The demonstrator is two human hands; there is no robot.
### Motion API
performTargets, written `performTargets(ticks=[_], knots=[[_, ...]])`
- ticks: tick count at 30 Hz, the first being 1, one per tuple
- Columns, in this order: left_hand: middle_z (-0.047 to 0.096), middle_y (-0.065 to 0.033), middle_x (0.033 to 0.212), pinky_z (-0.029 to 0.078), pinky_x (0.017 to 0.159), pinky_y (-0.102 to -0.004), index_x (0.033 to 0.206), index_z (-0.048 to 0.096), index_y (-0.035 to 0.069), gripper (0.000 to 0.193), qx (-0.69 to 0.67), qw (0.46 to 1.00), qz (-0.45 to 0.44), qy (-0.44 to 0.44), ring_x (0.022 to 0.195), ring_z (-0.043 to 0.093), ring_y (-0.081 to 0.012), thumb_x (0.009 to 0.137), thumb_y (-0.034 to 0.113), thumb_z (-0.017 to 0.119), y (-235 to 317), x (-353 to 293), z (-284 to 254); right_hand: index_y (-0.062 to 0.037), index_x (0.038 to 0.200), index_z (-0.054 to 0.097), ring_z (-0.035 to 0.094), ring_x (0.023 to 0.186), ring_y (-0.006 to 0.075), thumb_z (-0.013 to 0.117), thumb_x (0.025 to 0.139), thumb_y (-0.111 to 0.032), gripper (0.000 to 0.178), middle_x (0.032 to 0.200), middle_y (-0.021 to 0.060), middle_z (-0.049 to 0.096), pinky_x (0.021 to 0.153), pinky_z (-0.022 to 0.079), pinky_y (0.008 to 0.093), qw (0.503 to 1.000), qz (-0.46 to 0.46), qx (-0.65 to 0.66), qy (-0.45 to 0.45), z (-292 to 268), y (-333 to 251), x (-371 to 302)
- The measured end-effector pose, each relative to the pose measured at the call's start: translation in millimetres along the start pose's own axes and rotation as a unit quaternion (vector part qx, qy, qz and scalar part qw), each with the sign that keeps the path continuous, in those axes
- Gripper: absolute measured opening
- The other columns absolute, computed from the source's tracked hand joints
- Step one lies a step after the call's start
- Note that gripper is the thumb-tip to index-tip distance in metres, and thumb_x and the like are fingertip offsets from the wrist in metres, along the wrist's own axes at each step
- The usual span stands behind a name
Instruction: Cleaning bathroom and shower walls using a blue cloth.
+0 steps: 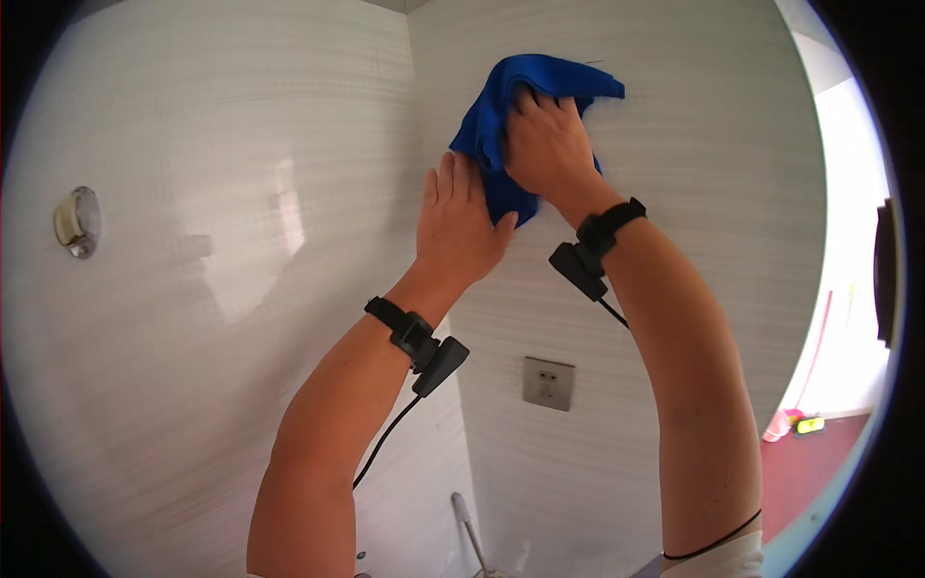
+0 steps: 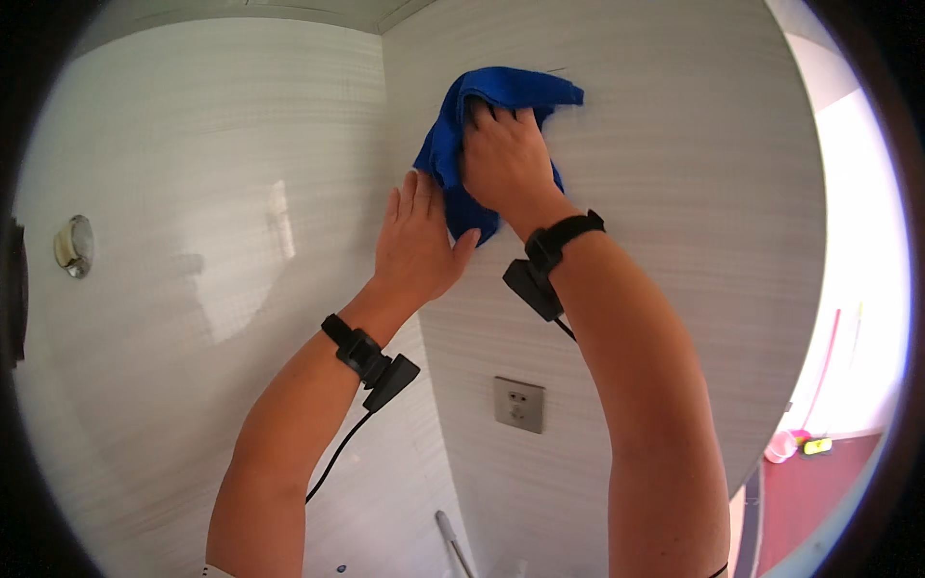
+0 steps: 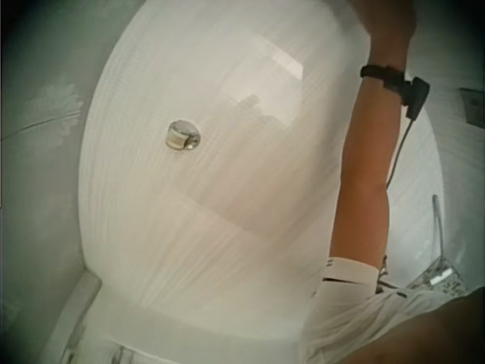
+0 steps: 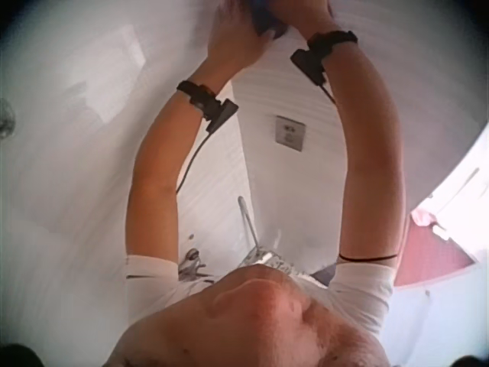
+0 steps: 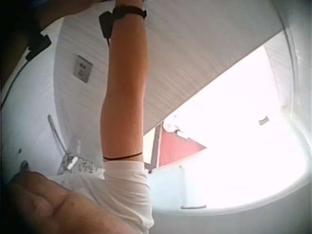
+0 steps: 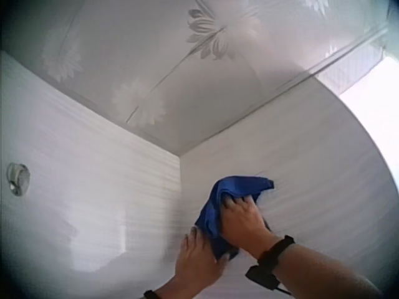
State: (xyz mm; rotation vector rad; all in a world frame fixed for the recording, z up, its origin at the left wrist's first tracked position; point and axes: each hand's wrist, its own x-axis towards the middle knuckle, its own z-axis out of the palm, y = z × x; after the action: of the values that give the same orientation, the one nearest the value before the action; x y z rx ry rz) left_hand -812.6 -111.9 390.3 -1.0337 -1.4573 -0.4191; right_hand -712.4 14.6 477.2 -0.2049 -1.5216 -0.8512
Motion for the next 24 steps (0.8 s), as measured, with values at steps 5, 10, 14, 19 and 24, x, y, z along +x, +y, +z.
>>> performTargets(ticks=[5, 10, 14, 19, 24], knots=[[0.034, -0.0319, 0.159, 0.021, 0.125, -0.053, 0.147, 0.04, -0.016, 0.085, 0.121, 0.99, 0.015, -0.077, 0.151, 0.029, -0.0435, 0.089, 0.036, 0.073, -2.4, -39.8, -44.5, -0.0026, 0.11, 0.072, 0.064, 0.111, 0.0273, 0.058, 0.094, -0.032, 0.037, 0.12, 0.0156, 0.066, 0.1, 0.041, 0.0433, 0.983, 0.083, 0.105, 0.124, 26.1, 1.0, -2.0], [0.035, -0.0304, 0.159, 0.022, 0.125, -0.0539, 0.147, 0.042, -0.014, 0.082, 0.226, 0.964, 0.057, -0.127, 0.152, 0.03, -0.0421, 0.086, 0.028, 0.077, 5.0, -72.5, -133.3, -0.0041, 0.125, 0.068, 0.062, 0.118, 0.027, 0.052, 0.098, -0.035, 0.044, 0.137, 0.0131, 0.061, 0.108, 0.036, 0.0426, 0.976, 0.134, 0.15, 0.08, 29.7, 0.5, 3.3], [0.036, -0.0299, 0.16, 0.022, 0.124, -0.0552, 0.149, 0.042, -0.012, 0.08, 0.265, 0.947, 0.059, -0.173, 0.151, 0.031, -0.0429, 0.086, 0.025, 0.076, 24.7, -97.3, -203.6, -0.0045, 0.117, 0.07, 0.064, 0.113, 0.0295, 0.059, 0.094, -0.035, 0.04, 0.128, 0.0151, 0.065, 0.104, 0.04, 0.0436, 0.969, 0.1, 0.131, 0.182, 48.5, 6.5, -4.1], [0.035, -0.0287, 0.161, 0.02, 0.124, -0.0574, 0.15, 0.043, -0.007, 0.081, 0.318, 0.92, 0.044, -0.224, 0.152, 0.03, -0.0436, 0.084, 0.026, 0.076, 29.6, -139.9, -259.6, -0.0062, 0.128, 0.067, 0.058, 0.125, 0.0296, 0.052, 0.098, -0.037, 0.046, 0.138, 0.0147, 0.062, 0.114, 0.033, 0.0452, 0.931, 0.173, 0.316, -0.066, 36.3, -5.3, -1.4], [0.036, -0.0279, 0.161, 0.021, 0.124, -0.0575, 0.152, 0.043, -0.006, 0.08, 0.336, 0.915, 0.052, -0.219, 0.151, 0.032, -0.044, 0.084, 0.024, 0.072, 10.9, -148.9, -261.5, -0.0052, 0.122, 0.069, 0.059, 0.123, 0.0349, 0.057, 0.095, -0.039, 0.045, 0.127, 0.0158, 0.067, 0.112, 0.034, 0.0502, 0.805, 0.334, 0.448, 0.198, 39.0, -89.1, 2.4]])
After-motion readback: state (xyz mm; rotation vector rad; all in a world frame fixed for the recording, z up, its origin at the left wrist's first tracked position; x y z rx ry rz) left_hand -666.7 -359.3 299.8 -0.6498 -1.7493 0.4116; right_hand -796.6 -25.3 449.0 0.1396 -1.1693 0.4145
